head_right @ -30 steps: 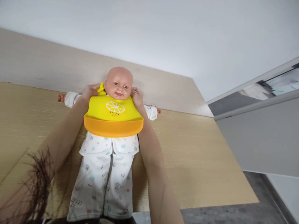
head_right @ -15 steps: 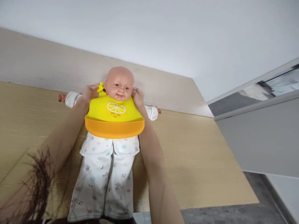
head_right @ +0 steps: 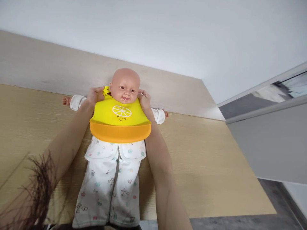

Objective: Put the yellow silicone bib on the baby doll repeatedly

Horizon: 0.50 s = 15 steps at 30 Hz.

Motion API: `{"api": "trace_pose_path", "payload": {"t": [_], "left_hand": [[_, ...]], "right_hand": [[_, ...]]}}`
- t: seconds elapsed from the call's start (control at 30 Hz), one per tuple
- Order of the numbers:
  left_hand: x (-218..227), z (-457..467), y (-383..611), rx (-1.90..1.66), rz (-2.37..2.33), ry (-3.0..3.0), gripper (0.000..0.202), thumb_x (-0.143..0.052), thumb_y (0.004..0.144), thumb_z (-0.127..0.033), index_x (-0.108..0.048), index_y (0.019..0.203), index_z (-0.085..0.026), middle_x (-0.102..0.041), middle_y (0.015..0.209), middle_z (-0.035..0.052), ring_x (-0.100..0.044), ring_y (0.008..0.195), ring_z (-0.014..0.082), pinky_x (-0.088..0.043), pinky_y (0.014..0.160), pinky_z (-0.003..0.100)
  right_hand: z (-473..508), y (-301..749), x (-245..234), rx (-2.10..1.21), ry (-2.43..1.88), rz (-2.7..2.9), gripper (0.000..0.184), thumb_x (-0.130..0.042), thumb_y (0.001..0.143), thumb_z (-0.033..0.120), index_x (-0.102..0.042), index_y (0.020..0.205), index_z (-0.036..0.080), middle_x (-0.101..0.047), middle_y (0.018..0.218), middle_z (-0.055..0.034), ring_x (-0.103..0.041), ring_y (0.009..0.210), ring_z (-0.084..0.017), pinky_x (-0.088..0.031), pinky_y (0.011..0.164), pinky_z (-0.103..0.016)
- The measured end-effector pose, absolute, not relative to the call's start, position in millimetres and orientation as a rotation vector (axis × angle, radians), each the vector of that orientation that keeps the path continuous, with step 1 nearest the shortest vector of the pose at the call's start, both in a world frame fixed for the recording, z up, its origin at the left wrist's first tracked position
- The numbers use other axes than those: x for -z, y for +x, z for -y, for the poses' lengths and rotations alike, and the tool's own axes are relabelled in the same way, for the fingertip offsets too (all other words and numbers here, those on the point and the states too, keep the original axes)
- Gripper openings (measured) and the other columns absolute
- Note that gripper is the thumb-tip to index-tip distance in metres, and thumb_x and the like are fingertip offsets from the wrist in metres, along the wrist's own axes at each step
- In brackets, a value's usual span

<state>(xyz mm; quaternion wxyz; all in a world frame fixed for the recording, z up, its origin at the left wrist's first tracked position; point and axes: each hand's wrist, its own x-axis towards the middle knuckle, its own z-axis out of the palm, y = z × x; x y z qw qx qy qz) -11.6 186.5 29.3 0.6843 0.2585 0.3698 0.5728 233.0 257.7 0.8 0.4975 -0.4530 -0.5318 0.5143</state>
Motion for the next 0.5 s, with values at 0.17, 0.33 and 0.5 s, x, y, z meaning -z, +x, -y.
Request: {"api": "trace_pose_path", "payload": {"t": [0.17,0.33,0.5], "left_hand": [[-31,-188,-14,-1.284,-0.743,0.484,0.036,-0.046,0.092,-0.027,-0.075,0.108,-0.014,-0.080,0.094,0.0147,-0.077,0.109,0.0343,-0.060,0.098,0.049],[-42,-182,-6,-1.228,-0.750,0.421,0.037,-0.046,0.091,-0.023,-0.073,0.114,-0.013,-0.079,0.090,0.0122,-0.078,0.093,0.0301,-0.062,0.090,0.044],[-49,-178,1,-1.223,-0.834,0.445,0.027,-0.050,0.095,-0.026,-0.073,0.106,-0.016,-0.074,0.080,0.0065,-0.075,0.081,0.0259,-0.060,0.079,0.036]], "right_hand": [[-253,231,-6,-1.243,-1.089,1.272,0.036,-0.071,0.070,0.047,-0.065,0.095,0.021,-0.072,0.091,-0.0028,-0.067,0.081,-0.019,-0.055,0.074,-0.031],[-255,231,-1,-1.273,-1.061,1.210,0.033,-0.074,0.072,0.044,-0.063,0.093,0.021,-0.071,0.085,0.0011,-0.066,0.077,-0.016,-0.056,0.073,-0.028],[-252,234,-3,-1.364,-1.070,1.175,0.033,-0.075,0.075,0.040,-0.063,0.100,0.023,-0.070,0.083,0.0025,-0.068,0.079,-0.017,-0.058,0.078,-0.032]]}}
